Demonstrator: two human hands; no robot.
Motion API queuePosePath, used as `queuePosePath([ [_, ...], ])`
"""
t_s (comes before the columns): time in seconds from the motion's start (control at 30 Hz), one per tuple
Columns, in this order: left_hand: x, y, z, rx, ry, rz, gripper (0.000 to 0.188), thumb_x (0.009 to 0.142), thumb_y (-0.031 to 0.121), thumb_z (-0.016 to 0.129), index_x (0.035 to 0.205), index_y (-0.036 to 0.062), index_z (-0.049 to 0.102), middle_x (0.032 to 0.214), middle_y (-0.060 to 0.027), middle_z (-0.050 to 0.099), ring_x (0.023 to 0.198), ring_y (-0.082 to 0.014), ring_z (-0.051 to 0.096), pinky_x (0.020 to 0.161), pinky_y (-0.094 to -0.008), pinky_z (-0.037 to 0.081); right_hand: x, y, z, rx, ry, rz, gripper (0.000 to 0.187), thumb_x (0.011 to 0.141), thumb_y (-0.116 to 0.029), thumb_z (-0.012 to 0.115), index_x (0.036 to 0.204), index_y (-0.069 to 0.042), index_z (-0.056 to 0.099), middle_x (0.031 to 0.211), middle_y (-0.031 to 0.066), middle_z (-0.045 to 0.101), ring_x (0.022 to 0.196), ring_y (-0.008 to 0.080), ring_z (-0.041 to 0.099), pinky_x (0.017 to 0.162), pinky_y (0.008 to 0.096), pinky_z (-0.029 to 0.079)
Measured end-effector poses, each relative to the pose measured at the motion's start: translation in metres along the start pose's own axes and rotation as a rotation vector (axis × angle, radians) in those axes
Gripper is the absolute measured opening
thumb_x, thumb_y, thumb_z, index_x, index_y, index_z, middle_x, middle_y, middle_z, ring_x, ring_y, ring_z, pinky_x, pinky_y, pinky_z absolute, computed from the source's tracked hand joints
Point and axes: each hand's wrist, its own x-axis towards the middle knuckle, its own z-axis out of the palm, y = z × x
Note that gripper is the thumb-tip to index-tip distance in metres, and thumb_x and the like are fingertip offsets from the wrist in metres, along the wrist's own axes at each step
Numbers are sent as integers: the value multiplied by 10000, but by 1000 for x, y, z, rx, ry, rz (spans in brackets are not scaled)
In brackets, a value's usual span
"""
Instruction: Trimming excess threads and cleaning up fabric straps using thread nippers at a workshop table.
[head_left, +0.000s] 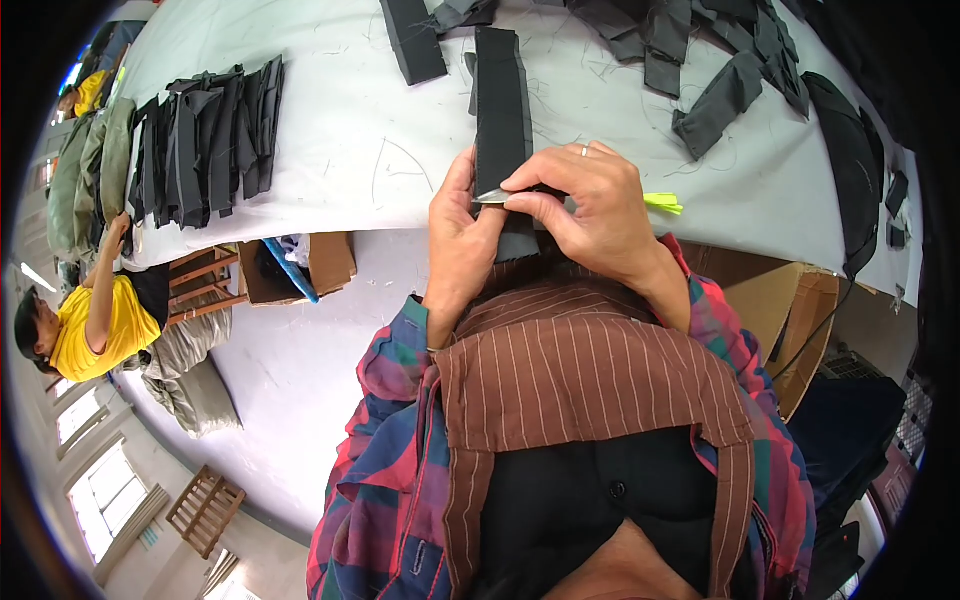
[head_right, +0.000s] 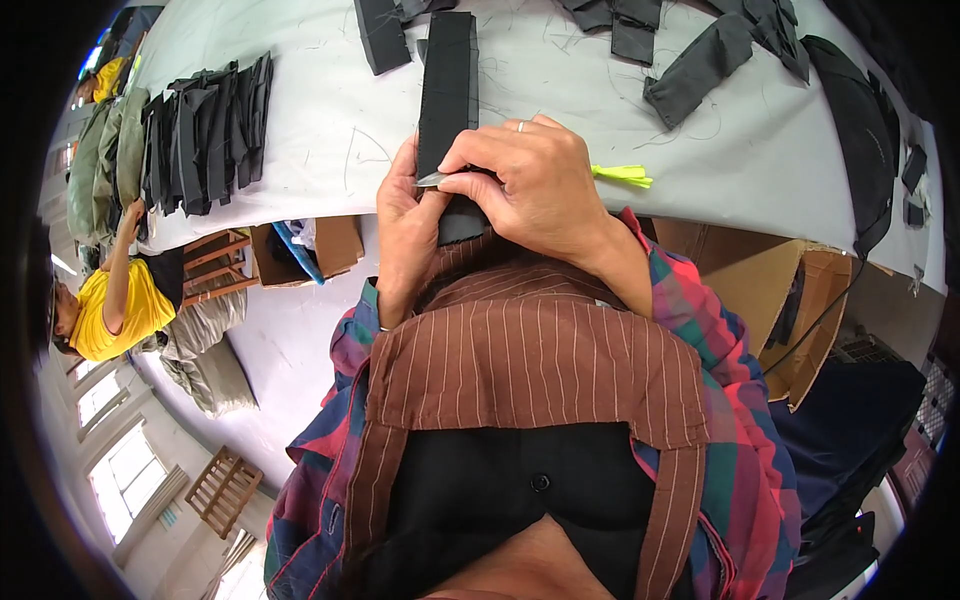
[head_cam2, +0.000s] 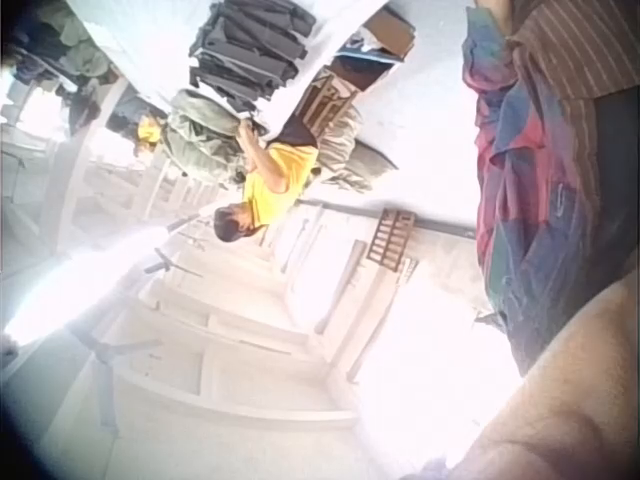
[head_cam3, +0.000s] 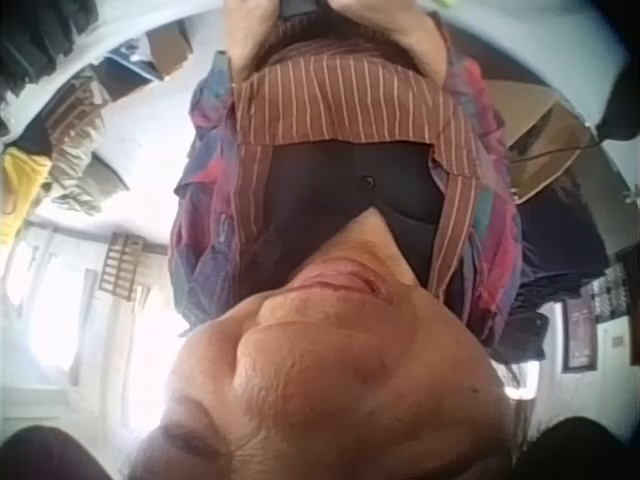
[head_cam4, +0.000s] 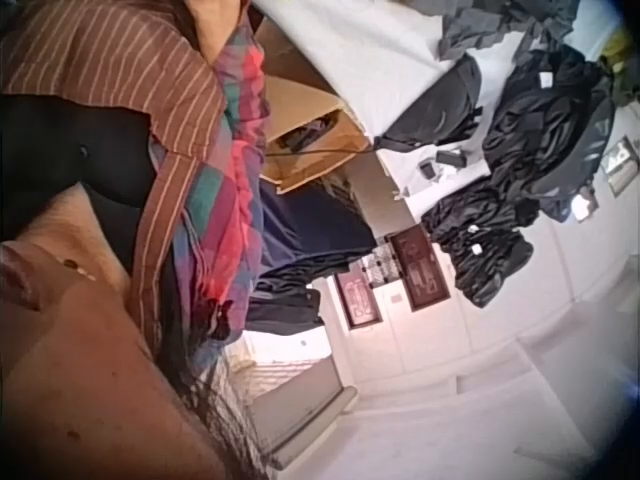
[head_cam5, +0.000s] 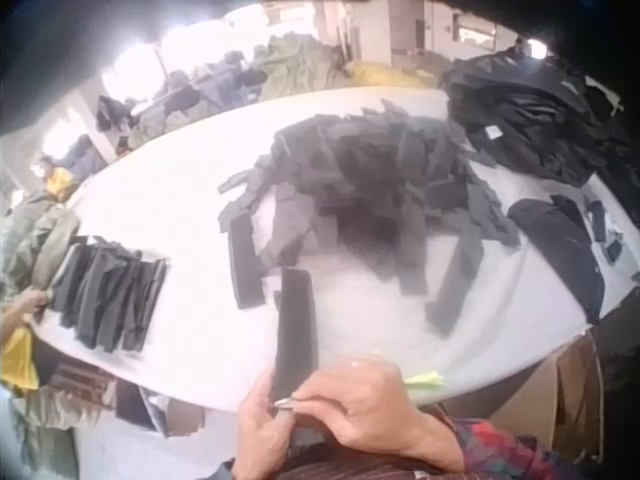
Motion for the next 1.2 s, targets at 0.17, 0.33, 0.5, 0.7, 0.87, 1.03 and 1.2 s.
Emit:
queuePosePath([
  [0.17, -3, 4, -3, -80, -60, -135, 444, 844, -79, 471, 1285, -48, 430, 1110, -153, 603, 902, -162, 605, 817, -276, 502, 7, 11, 1, 73, 120, 172, 128, 792, -224, 692, 851, -116, 657, 639, 25, 629, 577, 212, 596, 549, 331, 420],
  [0.33, -9, 6, -3, -226, -56, -196, 413, 836, -7, 496, 1242, -57, 441, 1148, -216, 597, 826, -194, 601, 756, -290, 503, 15, 33, -2, -96, 131, 309, 165, 830, -263, 666, 892, -111, 661, 634, 71, 630, 570, 220, 610, 520, 348, 431],
  [0.5, -14, 7, -5, -262, -52, -230, 423, 825, -2, 502, 1240, -56, 442, 1164, -211, 585, 818, -196, 592, 740, -297, 508, 25, 41, 0, -200, 89, 368, 172, 834, -278, 656, 883, -113, 659, 631, 79, 630, 576, 266, 605, 523, 382, 428],
  [0.7, -17, 1, -9, -360, -79, -259, 390, 882, 2, 506, 1263, -30, 431, 1166, -207, 590, 822, -184, 608, 755, -286, 502, 30, 57, -1, -334, 134, 446, 186, 854, -284, 641, 927, -115, 669, 656, 56, 640, 599, 226, 595, 565, 343, 431],
  [0.87, -17, -3, -9, -414, -68, -260, 383, 885, 17, 520, 1257, -21, 437, 1170, -204, 588, 825, -182, 608, 759, -288, 502, 18, 53, -8, -140, 162, 368, 173, 829, -270, 667, 906, -115, 663, 625, 67, 626, 567, 241, 592, 530, 360, 425],
  [1.03, -16, -3, -11, -444, -63, -276, 442, 870, 16, 533, 1292, -53, 419, 1196, -221, 560, 837, -213, 582, 755, -337, 513, 9, 44, -11, -139, 115, 437, 185, 831, -264, 673, 919, -102, 665, 676, 60, 653, 570, 199, 585, 539, 327, 429],
  [1.2, -17, 31, -4, -315, -71, 3, 382, 906, 37, 520, 1267, -46, 426, 1157, -247, 566, 777, -205, 581, 697, -308, 492, 7, 23, -16, 151, 136, 407, 181, 843, -215, 685, 952, -72, 665, 756, 48, 677, 662, 147, 611, 624, 272, 465],
])
